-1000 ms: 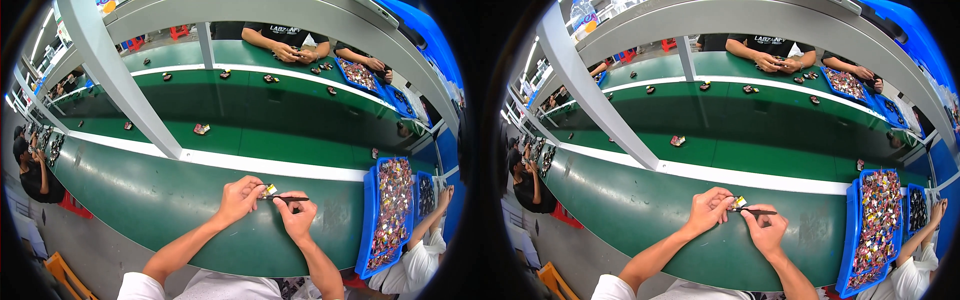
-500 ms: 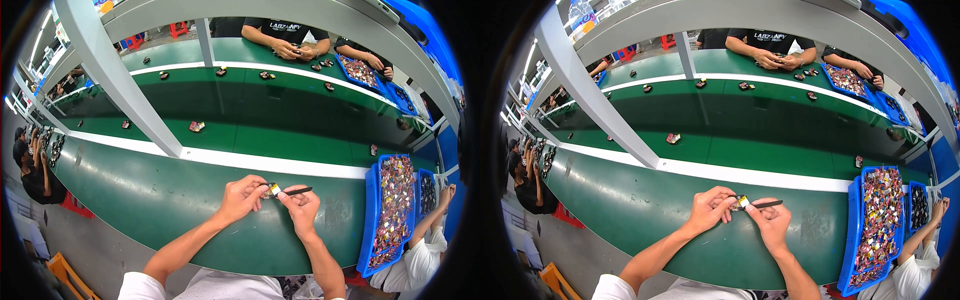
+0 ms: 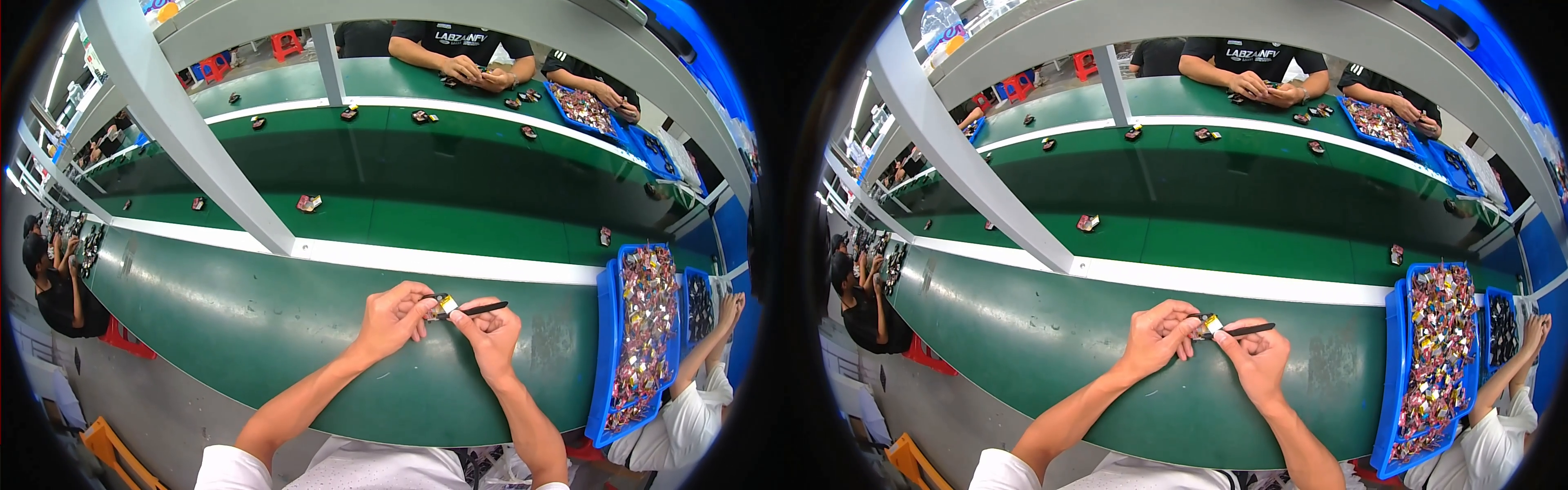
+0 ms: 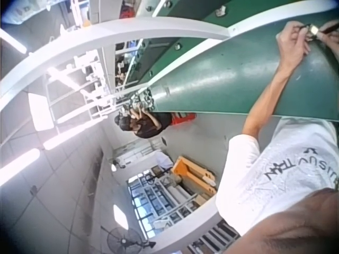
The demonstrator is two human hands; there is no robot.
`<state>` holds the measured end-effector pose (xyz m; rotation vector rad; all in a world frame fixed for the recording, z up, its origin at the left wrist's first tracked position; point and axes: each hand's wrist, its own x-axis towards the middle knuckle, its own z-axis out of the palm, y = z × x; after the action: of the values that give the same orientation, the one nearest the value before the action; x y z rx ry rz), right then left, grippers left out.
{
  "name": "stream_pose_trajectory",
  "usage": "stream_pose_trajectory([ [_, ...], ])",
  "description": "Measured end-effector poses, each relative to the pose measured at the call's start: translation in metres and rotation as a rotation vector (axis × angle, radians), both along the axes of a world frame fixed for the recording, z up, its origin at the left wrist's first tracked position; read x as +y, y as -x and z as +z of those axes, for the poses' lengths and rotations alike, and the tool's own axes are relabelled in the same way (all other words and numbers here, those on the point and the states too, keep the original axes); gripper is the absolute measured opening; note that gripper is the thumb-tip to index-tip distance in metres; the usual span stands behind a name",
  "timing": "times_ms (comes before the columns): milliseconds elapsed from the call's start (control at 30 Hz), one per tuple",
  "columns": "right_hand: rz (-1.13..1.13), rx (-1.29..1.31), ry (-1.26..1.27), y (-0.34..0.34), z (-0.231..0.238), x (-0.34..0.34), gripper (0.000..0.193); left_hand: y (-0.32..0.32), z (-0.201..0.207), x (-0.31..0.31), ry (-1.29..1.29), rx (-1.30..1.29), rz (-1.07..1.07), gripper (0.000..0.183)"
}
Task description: The recorder is assembling small electronic components on a factory assembly line.
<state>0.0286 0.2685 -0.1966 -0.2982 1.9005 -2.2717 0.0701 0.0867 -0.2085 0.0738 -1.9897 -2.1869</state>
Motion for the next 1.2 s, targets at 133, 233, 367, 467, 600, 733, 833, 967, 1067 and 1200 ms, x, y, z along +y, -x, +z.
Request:
stream_pose_trajectory([
  [133, 0.009, 0.005, -0.007, 0.000, -0.001, 0.001, 0.012, 0.001, 0.000, -0.002, -0.030, -0.032, -0.029, 0.020],
  [233, 0.008, 0.005, -0.013, 0.001, -0.001, 0.002, 0.012, 0.002, -0.001, -0.006, -0.062, -0.082, -0.081, 0.023],
  [367, 0.020, 0.057, -0.042, 0.000, 0.000, 0.004, 0.013, 0.003, 0.000, -0.009, -0.143, -0.147, -0.164, 0.027],
  [467, 0.016, 0.115, -0.068, -0.001, 0.002, 0.004, 0.014, 0.003, 0.002, -0.011, -0.135, -0.170, -0.202, 0.031],
  [600, 0.000, 0.183, -0.092, -0.002, 0.001, 0.006, 0.014, 0.004, 0.005, -0.012, -0.134, -0.173, -0.225, 0.034],
  [733, -0.055, 0.343, -0.201, -0.003, 0.000, 0.004, 0.013, 0.003, 0.003, -0.013, -0.176, -0.173, -0.218, 0.031],
  [833, -0.067, 0.433, -0.230, -0.003, -0.001, 0.004, 0.013, 0.003, 0.001, -0.013, -0.190, -0.169, -0.212, 0.031],
  [967, -0.051, 0.464, -0.251, -0.002, -0.003, 0.004, 0.013, 0.003, -0.002, -0.011, -0.201, -0.180, -0.186, 0.031],
  [1067, -0.057, 0.445, -0.249, -0.003, -0.003, 0.003, 0.013, 0.002, -0.002, -0.010, -0.198, -0.165, -0.179, 0.031],
  [1200, -0.072, 0.475, -0.280, -0.004, -0.003, 0.003, 0.012, 0.001, -0.002, -0.009, -0.212, -0.160, -0.167, 0.030],
])
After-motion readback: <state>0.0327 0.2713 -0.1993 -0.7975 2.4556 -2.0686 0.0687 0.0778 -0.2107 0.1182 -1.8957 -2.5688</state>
